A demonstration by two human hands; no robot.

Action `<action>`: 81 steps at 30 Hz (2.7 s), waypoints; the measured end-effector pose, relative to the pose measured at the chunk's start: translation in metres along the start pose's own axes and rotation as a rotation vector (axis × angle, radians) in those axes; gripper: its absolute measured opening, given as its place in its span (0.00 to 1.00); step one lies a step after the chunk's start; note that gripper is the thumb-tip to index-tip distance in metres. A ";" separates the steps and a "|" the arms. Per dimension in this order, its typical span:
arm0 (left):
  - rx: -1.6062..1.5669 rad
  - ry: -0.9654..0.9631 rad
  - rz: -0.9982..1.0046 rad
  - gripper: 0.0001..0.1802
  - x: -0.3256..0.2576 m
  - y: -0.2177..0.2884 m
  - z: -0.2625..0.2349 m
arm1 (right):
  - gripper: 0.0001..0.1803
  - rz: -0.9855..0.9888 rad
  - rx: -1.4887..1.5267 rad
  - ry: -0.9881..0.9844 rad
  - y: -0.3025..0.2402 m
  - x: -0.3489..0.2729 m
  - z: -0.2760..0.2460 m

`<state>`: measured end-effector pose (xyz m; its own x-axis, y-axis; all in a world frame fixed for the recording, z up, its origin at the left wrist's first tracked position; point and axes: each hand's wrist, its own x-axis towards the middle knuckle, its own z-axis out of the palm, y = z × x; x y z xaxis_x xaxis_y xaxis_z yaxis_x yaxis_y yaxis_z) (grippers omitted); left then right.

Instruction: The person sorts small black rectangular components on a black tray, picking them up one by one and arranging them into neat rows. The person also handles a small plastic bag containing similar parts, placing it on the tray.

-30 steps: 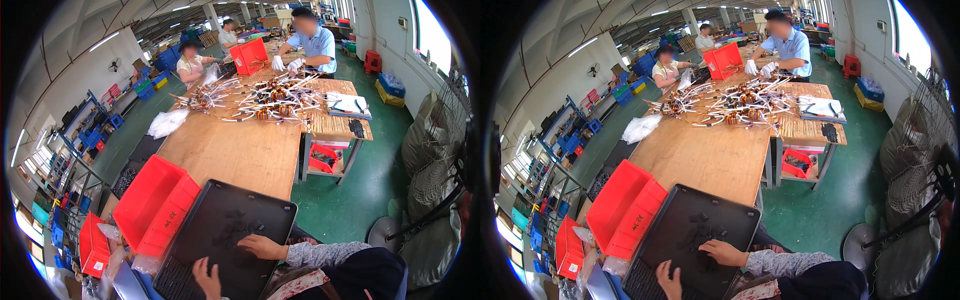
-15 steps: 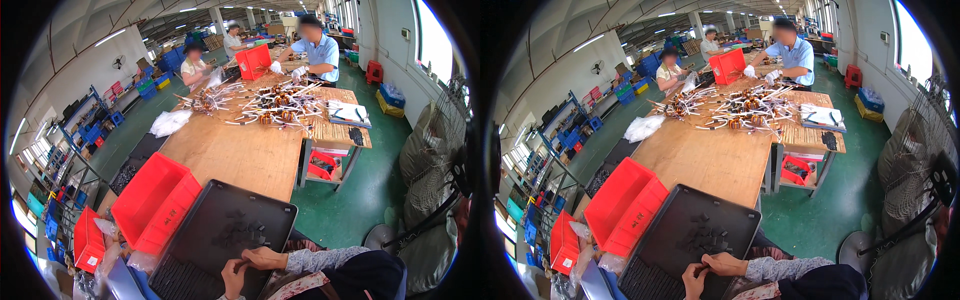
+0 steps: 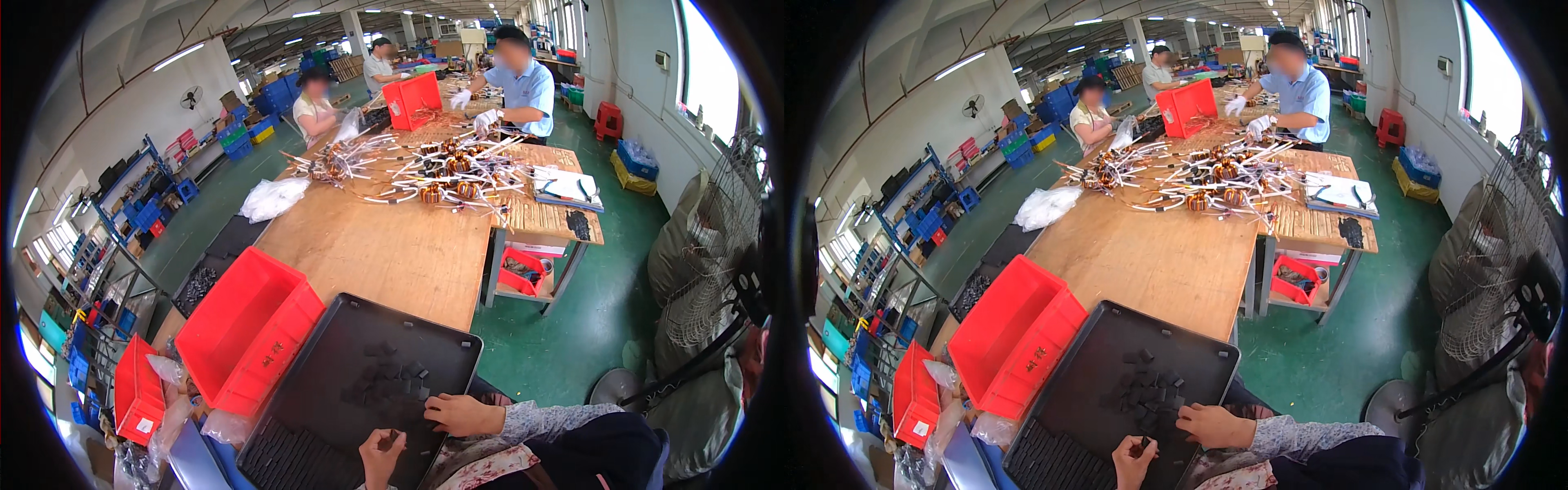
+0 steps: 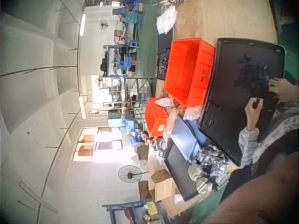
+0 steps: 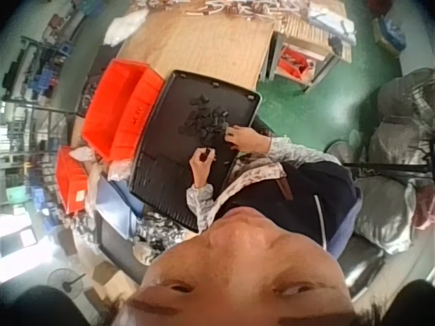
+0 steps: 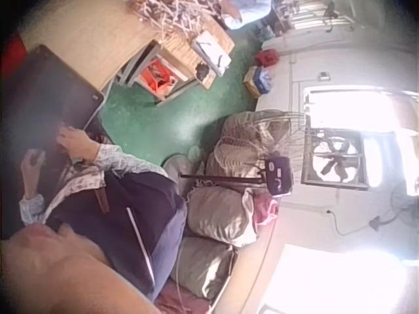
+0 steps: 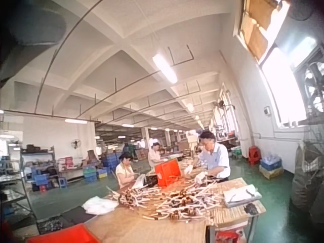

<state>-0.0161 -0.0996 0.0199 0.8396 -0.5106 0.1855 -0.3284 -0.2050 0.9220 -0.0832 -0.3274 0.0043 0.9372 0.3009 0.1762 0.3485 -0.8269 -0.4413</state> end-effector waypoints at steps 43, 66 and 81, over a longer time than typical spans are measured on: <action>-0.308 -0.001 -0.329 0.12 -0.008 -0.004 0.006 | 0.05 0.325 1.308 0.153 -0.022 0.039 0.024; -0.396 -0.032 -0.338 0.13 -0.006 -0.012 -0.004 | 0.11 0.030 0.638 0.227 -0.037 0.049 -0.002; 0.753 0.381 0.041 0.11 0.043 -0.091 -0.159 | 0.17 -0.153 0.270 0.260 -0.020 0.027 -0.008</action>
<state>0.1183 0.0301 -0.0021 0.8649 -0.2409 0.4403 -0.4491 -0.7631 0.4647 -0.0650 -0.3062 0.0252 0.8518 0.2524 0.4590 0.5071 -0.6170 -0.6018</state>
